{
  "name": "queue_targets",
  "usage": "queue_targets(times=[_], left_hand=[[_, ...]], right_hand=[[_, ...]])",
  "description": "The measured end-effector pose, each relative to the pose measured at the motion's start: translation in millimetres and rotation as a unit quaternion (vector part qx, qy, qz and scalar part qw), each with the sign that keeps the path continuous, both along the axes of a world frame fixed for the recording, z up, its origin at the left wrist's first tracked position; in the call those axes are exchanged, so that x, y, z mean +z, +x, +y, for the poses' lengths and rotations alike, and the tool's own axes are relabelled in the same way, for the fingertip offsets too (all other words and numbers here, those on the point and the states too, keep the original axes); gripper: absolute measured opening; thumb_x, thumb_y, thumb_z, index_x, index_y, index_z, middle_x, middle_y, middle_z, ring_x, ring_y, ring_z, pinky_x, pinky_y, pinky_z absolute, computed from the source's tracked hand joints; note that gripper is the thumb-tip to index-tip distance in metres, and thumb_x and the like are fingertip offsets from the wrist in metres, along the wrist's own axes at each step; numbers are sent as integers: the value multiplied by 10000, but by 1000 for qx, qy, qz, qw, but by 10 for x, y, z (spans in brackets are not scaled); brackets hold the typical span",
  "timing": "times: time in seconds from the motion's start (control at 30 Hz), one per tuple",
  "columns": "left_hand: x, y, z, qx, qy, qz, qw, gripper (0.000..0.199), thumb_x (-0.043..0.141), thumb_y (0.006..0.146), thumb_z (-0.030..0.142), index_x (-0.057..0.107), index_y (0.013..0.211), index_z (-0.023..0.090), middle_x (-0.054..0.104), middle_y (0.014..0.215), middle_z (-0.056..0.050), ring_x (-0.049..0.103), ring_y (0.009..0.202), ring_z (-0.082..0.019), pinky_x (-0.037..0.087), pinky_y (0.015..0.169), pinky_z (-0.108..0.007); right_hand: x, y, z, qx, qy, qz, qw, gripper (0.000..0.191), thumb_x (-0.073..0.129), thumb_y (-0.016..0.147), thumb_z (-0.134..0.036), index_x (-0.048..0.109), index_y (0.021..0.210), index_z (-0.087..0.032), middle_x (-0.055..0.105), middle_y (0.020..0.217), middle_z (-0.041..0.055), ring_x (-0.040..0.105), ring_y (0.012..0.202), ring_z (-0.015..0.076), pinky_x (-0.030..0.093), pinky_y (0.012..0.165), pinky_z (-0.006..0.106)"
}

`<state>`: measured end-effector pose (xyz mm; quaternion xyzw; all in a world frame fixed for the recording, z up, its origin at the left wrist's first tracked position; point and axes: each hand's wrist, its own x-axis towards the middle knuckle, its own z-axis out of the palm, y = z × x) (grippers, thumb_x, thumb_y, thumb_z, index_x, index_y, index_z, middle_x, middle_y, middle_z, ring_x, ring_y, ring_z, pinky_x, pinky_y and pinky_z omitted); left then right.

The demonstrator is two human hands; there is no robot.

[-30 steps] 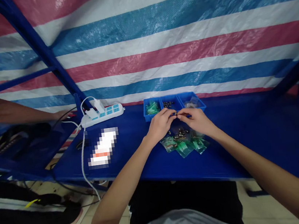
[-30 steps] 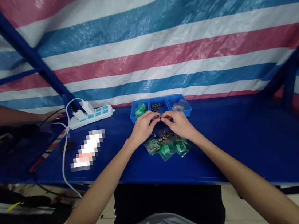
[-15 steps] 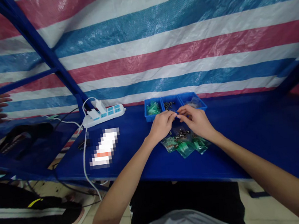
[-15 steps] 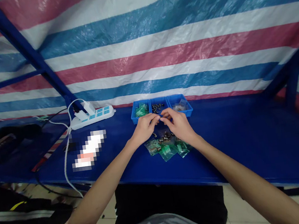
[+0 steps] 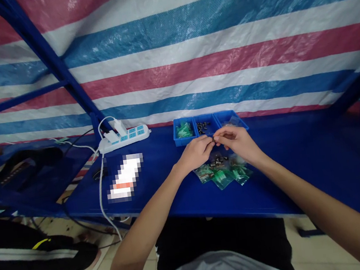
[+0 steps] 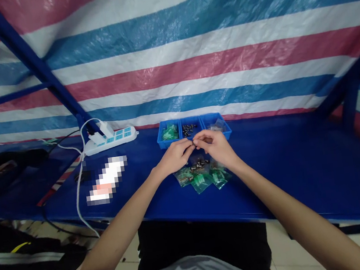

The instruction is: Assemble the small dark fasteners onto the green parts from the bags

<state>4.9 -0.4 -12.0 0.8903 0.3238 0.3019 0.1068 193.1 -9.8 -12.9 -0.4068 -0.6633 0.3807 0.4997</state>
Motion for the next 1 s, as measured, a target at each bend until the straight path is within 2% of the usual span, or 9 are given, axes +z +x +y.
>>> queue_targets(times=[0.2, 0.4, 0.5, 0.7, 0.87, 1.0], left_hand=[[-41, 16, 1, 38, 1, -16, 999, 295, 423, 1036, 300, 663, 924, 171, 635, 884, -43, 614, 804, -167, 465, 704, -285], [-51, 14, -1, 79, 5, -76, 994, 201, 523, 997, 352, 627, 948, 187, 636, 902, -27, 613, 795, -156, 477, 715, -273], [-61, 14, 16, 75, 7, -100, 992, 181, 503, 1005, 337, 603, 958, 194, 621, 888, -26, 607, 784, -155, 483, 727, -276], [-65, 24, 20, 56, 14, -111, 992, 173, 477, 1014, 315, 576, 943, 192, 614, 882, -26, 600, 786, -153, 475, 730, -276], [-39, 17, -11, 41, 27, -103, 993, 152, 459, 1004, 223, 594, 1067, 192, 638, 1032, -59, 635, 897, -166, 507, 783, -291], [-77, 6, 15, 33, 25, -84, 996, 217, 513, 969, 169, 623, 1154, 199, 664, 1095, -62, 664, 930, -171, 536, 810, -302]], right_hand=[[6, 18, 10, -5, -9, -35, 999, 268, 698, 819, -430, 731, 940, -193, 728, 786, 66, 674, 718, 217, 489, 493, 290], [-22, -5, 13, 8, -16, -58, 998, 207, 655, 823, -376, 716, 923, -206, 736, 819, 69, 690, 765, 234, 493, 496, 291], [-36, -19, 9, 12, -11, -69, 997, 185, 677, 806, -377, 699, 874, -206, 732, 815, 60, 683, 747, 220, 483, 499, 282], [-39, -26, -2, 47, -50, -43, 997, 246, 694, 803, -427, 684, 874, -191, 704, 804, 51, 668, 724, 201, 455, 490, 265], [-33, -33, -5, 37, -66, -12, 997, 289, 696, 808, -471, 683, 869, -189, 690, 768, 49, 661, 738, 197, 452, 491, 253], [-54, -14, 12, 31, -56, -39, 997, 303, 667, 834, -489, 693, 897, -194, 700, 771, 53, 669, 760, 214, 461, 494, 263]])
